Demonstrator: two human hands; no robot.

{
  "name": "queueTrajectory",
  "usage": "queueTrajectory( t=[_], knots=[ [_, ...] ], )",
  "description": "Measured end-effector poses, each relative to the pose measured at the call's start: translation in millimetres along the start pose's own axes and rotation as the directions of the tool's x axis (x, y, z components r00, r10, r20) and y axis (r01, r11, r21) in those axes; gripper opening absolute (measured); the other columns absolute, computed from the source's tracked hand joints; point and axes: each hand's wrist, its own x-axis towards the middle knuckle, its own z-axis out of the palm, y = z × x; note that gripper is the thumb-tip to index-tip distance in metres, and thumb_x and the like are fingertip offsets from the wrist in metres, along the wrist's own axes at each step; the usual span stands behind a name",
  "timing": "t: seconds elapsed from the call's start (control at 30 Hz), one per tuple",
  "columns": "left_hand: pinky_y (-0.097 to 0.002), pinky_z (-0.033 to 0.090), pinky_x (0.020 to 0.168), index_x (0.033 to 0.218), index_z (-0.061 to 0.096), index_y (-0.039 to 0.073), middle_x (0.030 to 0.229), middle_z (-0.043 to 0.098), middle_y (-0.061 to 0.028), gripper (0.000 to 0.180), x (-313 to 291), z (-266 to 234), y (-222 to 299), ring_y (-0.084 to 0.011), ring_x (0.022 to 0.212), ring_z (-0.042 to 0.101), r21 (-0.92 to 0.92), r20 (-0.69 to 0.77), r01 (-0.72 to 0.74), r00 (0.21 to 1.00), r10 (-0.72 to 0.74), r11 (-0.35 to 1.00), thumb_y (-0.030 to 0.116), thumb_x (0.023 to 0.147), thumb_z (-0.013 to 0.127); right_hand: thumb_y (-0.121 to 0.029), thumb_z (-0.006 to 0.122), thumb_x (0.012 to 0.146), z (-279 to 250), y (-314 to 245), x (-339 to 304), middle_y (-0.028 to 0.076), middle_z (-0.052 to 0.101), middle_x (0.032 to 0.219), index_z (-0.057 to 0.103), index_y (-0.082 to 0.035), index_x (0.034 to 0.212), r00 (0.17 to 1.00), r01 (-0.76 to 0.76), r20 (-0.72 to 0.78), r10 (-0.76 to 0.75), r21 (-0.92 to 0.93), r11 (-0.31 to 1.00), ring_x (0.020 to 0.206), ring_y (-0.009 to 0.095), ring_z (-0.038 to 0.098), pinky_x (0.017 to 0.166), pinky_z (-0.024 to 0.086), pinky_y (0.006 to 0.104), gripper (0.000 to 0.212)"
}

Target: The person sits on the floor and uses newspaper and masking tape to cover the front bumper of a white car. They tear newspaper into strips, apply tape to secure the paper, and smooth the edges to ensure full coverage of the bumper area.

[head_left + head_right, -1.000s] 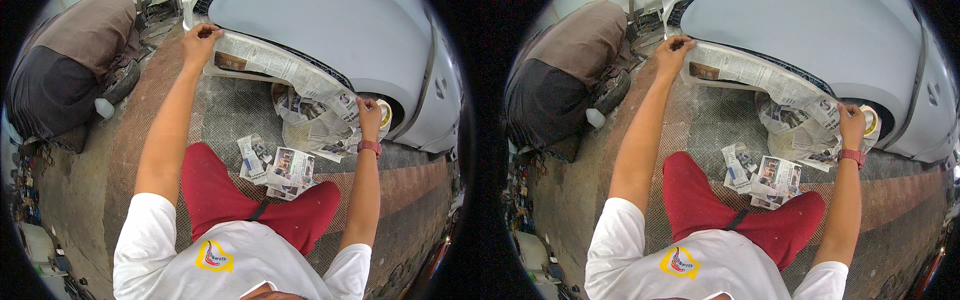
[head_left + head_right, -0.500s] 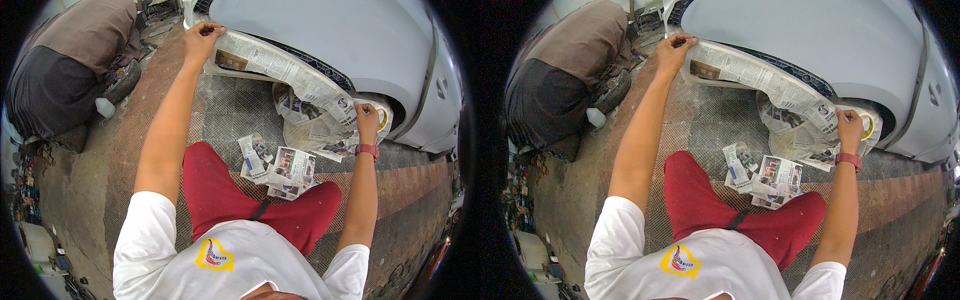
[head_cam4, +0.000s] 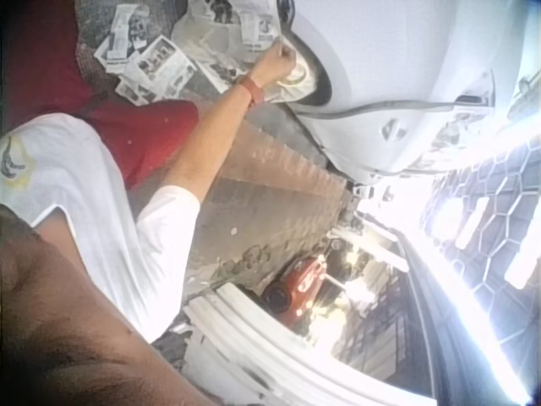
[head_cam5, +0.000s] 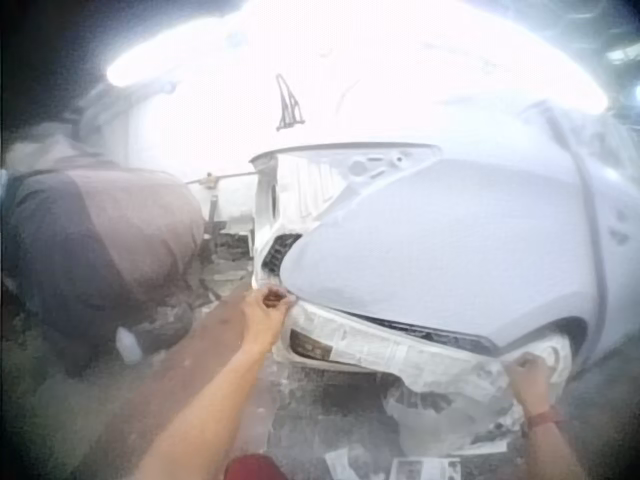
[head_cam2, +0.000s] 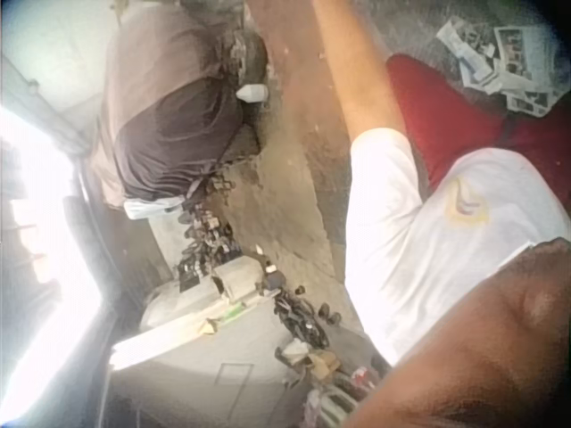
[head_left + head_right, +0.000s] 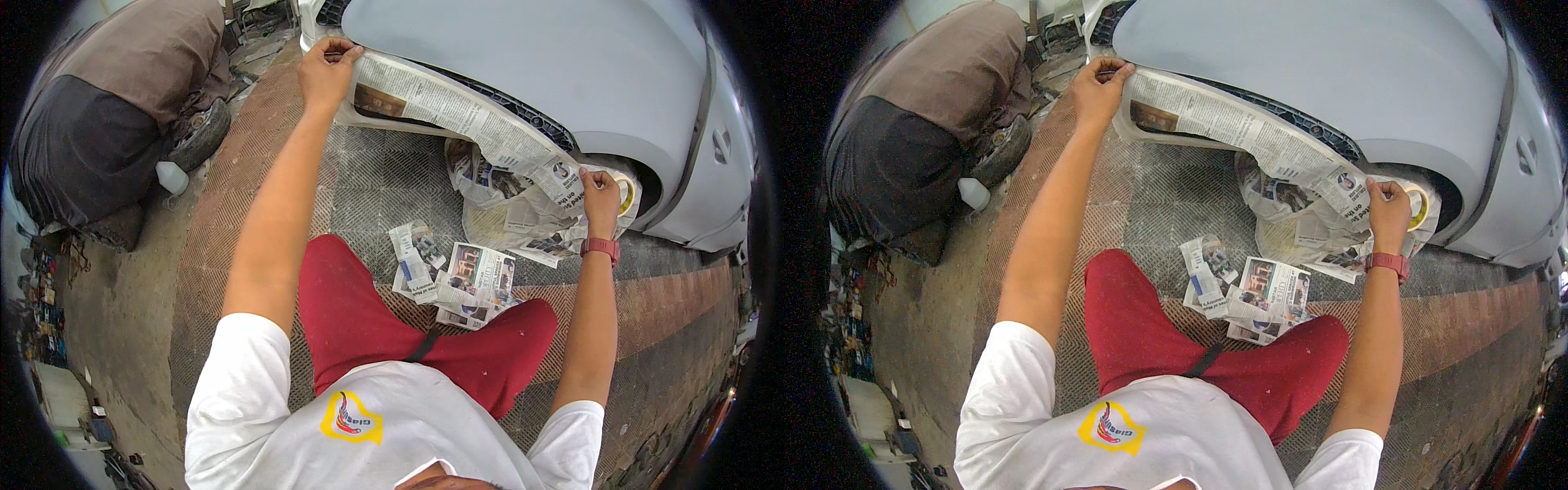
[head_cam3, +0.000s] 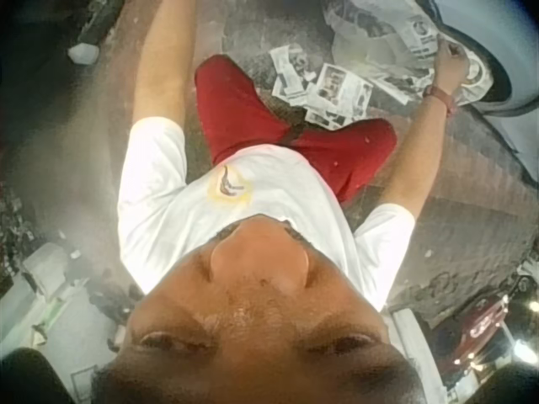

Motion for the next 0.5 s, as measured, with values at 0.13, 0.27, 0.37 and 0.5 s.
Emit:
queueTrajectory(
  t=[0.13,0.27,0.37,0.5],
  knots=[
    [-0.0359,0.06,0.078,0.101,0.085,0.008,0.091,0.081,-0.0062,0.019,-11.5,6.2,4.7,-0.0194,0.084,0.076,0.039,-0.11,-0.062,0.992,0.066,0.997,0.021,0.088,0.09,-0.038,0.084,0.094,0.0,2.2,2.7,0.016,0.076,0.079,0.079,0.001,0.094,1.0,0.023,-0.006,-0.023,0.004,1.0,0.073,0.027,0.072,0.075,0.055,0.0406,0.039],
    [-0.0381,0.059,0.078,0.101,0.085,0.008,0.092,0.081,-0.0074,0.02,-19.6,10.2,9.3,-0.0221,0.084,0.077,0.1,-0.185,-0.1,0.976,0.117,0.99,0.024,0.089,0.088,-0.036,0.084,0.094,-1.7,3.7,5.2,0.019,0.077,0.085,0.078,0.002,0.094,0.998,0.054,-0.034,-0.053,0.015,0.998,0.079,0.029,0.072,0.08,0.055,0.0412,0.039],
    [-0.0391,0.059,0.08,0.106,0.084,0.008,0.096,0.081,-0.0089,0.028,-25.6,14.0,11.3,-0.0235,0.085,0.076,0.148,-0.196,-0.103,0.972,0.131,0.984,0.029,0.087,0.088,-0.036,0.084,0.094,-3.2,3.5,7.2,0.019,0.077,0.085,0.078,0.002,0.094,0.996,0.081,-0.034,-0.079,0.05,0.995,0.079,0.028,0.071,0.08,0.056,0.0409,0.039],
    [-0.0409,0.058,0.086,0.116,0.08,0.006,0.107,0.079,-0.0117,0.043,-34.4,25.6,14.3,-0.026,0.092,0.075,0.176,-0.201,-0.043,0.976,0.079,0.983,0.034,0.084,0.089,-0.037,0.083,0.094,-3.3,2.7,9.7,0.019,0.077,0.087,0.077,0.003,0.094,0.996,0.092,-0.023,-0.091,0.051,0.994,0.079,0.028,0.071,0.081,0.056,0.041,0.04]
  ],
)
